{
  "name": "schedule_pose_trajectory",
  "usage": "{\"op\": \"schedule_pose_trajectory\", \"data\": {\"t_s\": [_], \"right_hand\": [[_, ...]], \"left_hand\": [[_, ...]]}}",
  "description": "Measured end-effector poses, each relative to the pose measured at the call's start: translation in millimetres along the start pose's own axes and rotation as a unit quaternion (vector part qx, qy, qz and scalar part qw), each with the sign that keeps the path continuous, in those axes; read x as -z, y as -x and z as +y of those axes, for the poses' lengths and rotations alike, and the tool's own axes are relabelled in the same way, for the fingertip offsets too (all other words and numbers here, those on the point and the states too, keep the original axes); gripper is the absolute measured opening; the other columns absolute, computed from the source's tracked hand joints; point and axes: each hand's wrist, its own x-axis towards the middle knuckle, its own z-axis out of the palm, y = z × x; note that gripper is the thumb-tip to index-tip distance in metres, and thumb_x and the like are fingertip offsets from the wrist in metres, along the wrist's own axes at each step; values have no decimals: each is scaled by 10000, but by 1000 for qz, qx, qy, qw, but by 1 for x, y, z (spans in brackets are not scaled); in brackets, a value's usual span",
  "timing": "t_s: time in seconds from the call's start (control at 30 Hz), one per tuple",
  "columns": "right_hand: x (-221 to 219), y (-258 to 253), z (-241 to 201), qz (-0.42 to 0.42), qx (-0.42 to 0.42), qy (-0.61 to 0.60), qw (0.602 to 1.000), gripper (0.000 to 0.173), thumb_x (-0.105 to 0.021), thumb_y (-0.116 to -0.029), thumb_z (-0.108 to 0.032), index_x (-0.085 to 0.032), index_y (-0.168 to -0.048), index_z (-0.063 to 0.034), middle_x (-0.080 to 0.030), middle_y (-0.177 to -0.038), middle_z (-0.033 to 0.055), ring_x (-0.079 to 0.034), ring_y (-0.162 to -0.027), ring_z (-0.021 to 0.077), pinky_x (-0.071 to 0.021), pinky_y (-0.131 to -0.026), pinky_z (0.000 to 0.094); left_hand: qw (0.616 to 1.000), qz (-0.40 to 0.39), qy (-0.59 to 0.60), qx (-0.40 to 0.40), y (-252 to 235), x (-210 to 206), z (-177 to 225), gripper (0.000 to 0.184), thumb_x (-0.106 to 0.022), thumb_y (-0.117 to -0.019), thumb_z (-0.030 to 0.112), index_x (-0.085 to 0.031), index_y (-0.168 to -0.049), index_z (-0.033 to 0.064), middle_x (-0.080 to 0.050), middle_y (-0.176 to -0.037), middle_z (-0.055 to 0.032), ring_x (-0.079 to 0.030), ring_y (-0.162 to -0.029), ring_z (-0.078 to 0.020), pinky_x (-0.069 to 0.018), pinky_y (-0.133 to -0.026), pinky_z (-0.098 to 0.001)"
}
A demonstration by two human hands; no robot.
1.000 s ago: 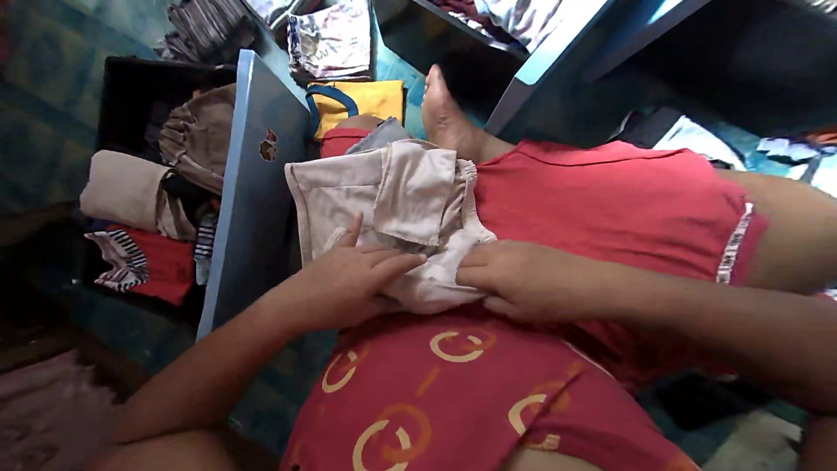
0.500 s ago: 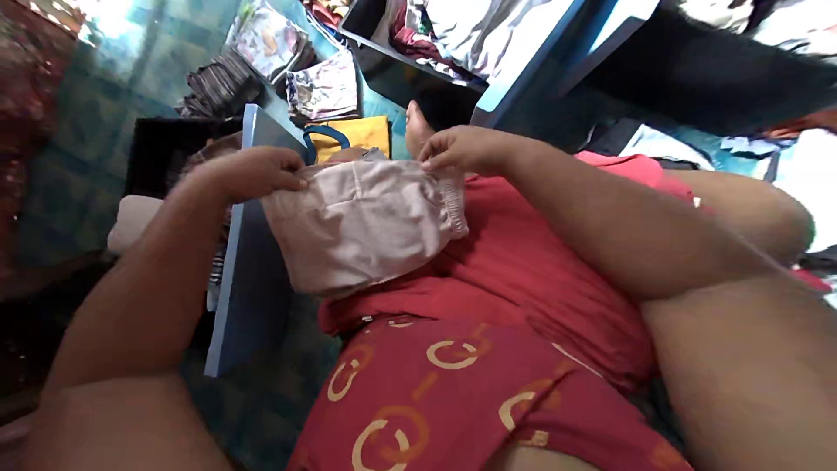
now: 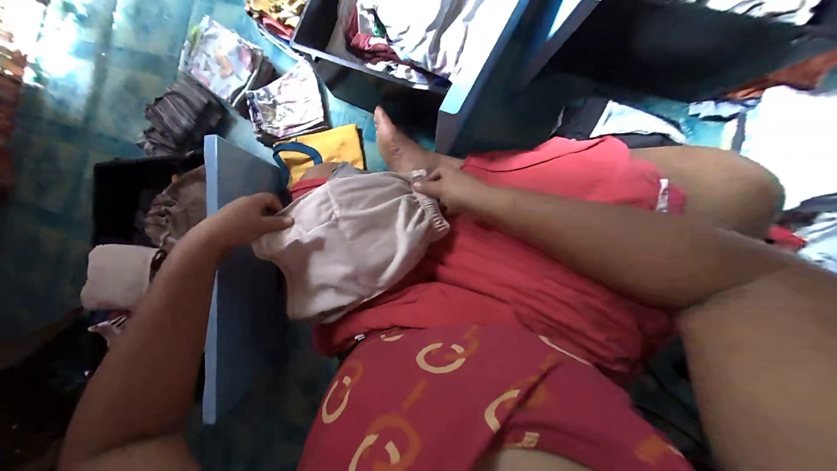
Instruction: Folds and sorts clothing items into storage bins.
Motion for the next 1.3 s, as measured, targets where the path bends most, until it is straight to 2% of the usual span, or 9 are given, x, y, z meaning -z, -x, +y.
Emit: {"op": "schedule_pose_trajectory", "data": {"t_s": [0.1,0.17,0.57,0.7,0.8,0.87,1.03,1.17,1.3], "right_hand": [[-9,10,13,-3,-17,-48,999,784,-619,-980,-560,-444,-1437,53,-648,-1219,256,-666,-1096,353,-530,-980,560],[-7,19,15,-39,-19,-139,989,614,-692,-967,-438,-554,-1322,44,-697,-1097,193,-704,-970,267,-581,-893,480],[-1,15,8,-146,14,-267,952,278,-648,-1002,-223,-625,-1166,0,-695,-926,95,-688,-798,161,-591,-753,369],[5,8,10,-94,-4,-179,979,322,-655,-989,-174,-598,-1222,41,-683,-984,145,-677,-832,198,-579,-785,407],[4,9,13,-106,16,-188,976,340,-668,-957,-101,-576,-1270,-4,-690,-969,119,-683,-809,181,-596,-754,391],[13,19,5,-118,44,-197,972,475,-652,-937,-44,-504,-1387,-73,-694,-998,110,-696,-823,185,-609,-754,392],[30,58,-30,-130,102,-182,969,350,-590,-876,-55,-550,-1223,-79,-712,-851,31,-702,-703,120,-620,-637,321],[41,100,-57,-96,182,-166,965,398,-596,-802,-68,-555,-1191,-146,-729,-851,-31,-713,-709,72,-629,-629,284],[40,128,-80,-48,231,-93,967,518,-629,-789,-90,-502,-1288,-136,-703,-937,-43,-699,-760,55,-626,-667,274]], "left_hand": [[982,106,140,65,16,-21,-22,486,-558,-1053,383,-492,-1401,49,-654,-1140,-205,-666,-959,-309,-561,-827,-529],[947,120,282,93,37,-51,-34,466,-477,-1061,437,-494,-1394,110,-674,-1020,-69,-670,-816,-166,-587,-694,-378],[838,165,520,-7,134,-136,-35,213,-475,-976,12,-593,-1139,82,-763,-942,22,-741,-853,-109,-636,-791,-334],[915,93,384,81,112,-157,-43,268,-610,-975,45,-556,-1233,2,-687,-844,-60,-618,-573,-94,-535,-494,-241],[985,63,77,142,113,-131,-33,666,-783,-912,217,-441,-1451,26,-659,-1184,-209,-690,-959,-326,-588,-834,-523],[978,180,29,100,125,-114,-21,779,-840,-862,262,-440,-1467,-23,-576,-1338,-304,-581,-1224,-464,-461,-1031,-659],[860,418,102,-273,107,-141,62,772,-688,-952,360,-369,-1502,-78,-336,-1585,-306,-383,-1462,-383,-356,-1188,-526],[870,356,220,-262,44,-187,129,902,-530,-1013,532,-182,-1606,-52,-31,-1688,-282,-63,-1573,-417,-139,-1272,-561],[836,264,365,-312,5,-189,134,743,-407,-1078,394,-143,-1614,-49,-76,-1696,-245,-113,-1581,-321,-146,-1278,-479]]}}
